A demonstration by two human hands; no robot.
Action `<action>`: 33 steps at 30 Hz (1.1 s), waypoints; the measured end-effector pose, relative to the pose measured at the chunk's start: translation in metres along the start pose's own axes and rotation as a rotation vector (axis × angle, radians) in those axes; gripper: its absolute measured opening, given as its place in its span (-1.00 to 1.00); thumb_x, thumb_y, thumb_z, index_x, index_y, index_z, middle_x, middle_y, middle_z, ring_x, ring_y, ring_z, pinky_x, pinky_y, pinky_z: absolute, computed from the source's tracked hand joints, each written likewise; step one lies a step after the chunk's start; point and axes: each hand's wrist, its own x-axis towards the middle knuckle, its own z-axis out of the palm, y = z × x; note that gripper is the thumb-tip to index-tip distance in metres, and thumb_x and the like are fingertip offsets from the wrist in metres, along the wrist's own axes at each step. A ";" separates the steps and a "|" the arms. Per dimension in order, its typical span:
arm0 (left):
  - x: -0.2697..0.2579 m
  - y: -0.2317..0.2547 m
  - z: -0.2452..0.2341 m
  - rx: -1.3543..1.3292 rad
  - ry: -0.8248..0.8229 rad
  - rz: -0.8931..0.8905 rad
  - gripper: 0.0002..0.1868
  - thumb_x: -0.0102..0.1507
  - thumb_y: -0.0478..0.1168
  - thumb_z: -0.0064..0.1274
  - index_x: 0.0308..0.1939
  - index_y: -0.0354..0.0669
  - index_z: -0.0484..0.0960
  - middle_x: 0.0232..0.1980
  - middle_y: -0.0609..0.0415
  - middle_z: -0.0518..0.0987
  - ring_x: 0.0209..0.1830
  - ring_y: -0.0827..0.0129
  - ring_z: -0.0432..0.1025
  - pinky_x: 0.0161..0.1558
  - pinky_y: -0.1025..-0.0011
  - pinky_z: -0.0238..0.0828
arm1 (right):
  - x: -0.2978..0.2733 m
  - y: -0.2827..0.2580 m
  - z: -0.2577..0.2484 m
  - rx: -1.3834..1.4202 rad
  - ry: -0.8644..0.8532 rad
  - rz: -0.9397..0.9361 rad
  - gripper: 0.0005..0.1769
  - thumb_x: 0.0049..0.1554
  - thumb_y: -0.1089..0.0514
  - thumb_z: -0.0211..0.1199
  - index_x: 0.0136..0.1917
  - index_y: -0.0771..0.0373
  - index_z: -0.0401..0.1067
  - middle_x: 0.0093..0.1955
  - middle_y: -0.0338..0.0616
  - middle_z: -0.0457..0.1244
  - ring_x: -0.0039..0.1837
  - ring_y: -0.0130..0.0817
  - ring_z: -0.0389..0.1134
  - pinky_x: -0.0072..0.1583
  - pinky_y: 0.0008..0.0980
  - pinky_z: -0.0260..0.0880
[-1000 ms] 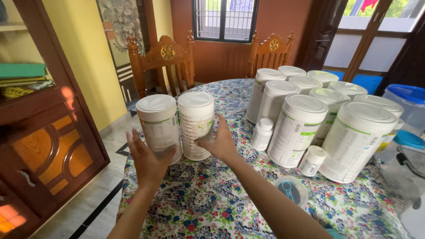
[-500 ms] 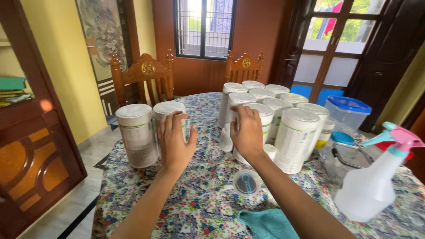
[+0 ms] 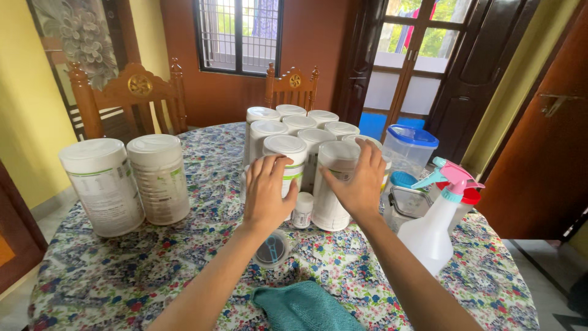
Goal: The person wipes the exterior of several white cylindrical containers with a blue cloth, sprays them with a spray bottle, and wipes them again. The person opens and closes container lids, wipes the lids, and places the containers back on the table.
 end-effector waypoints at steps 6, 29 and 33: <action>0.001 0.012 0.040 -0.017 -0.017 0.031 -0.53 0.16 -0.24 0.16 0.15 -0.21 0.51 0.22 -0.07 0.46 0.37 0.02 0.25 0.48 -0.05 -0.01 | -0.010 0.024 0.007 0.101 -0.067 0.141 0.25 -0.22 -0.23 0.63 0.49 0.38 0.08 0.34 0.24 0.11 0.36 0.21 0.19 0.32 0.05 0.22; -0.011 0.032 0.042 -0.495 -0.411 -0.167 -0.11 0.23 -0.20 0.12 0.56 -0.14 0.00 0.47 -0.29 0.26 0.50 -0.19 0.20 0.41 0.07 0.23 | -0.020 0.001 -0.031 0.161 -0.051 0.204 0.14 -0.20 -0.07 0.63 0.47 0.22 0.07 0.28 0.15 0.20 0.25 0.05 0.32 0.18 -0.07 0.38; -0.013 0.043 0.016 -0.517 -0.375 -0.129 0.12 0.15 -0.10 0.32 0.57 -0.25 -0.14 0.53 -0.38 0.12 0.55 -0.20 0.09 0.42 0.08 0.16 | -0.018 -0.022 -0.055 0.191 -0.034 0.124 0.13 -0.21 -0.07 0.62 0.47 0.23 0.07 0.30 0.17 0.20 0.31 0.10 0.29 0.22 -0.02 0.36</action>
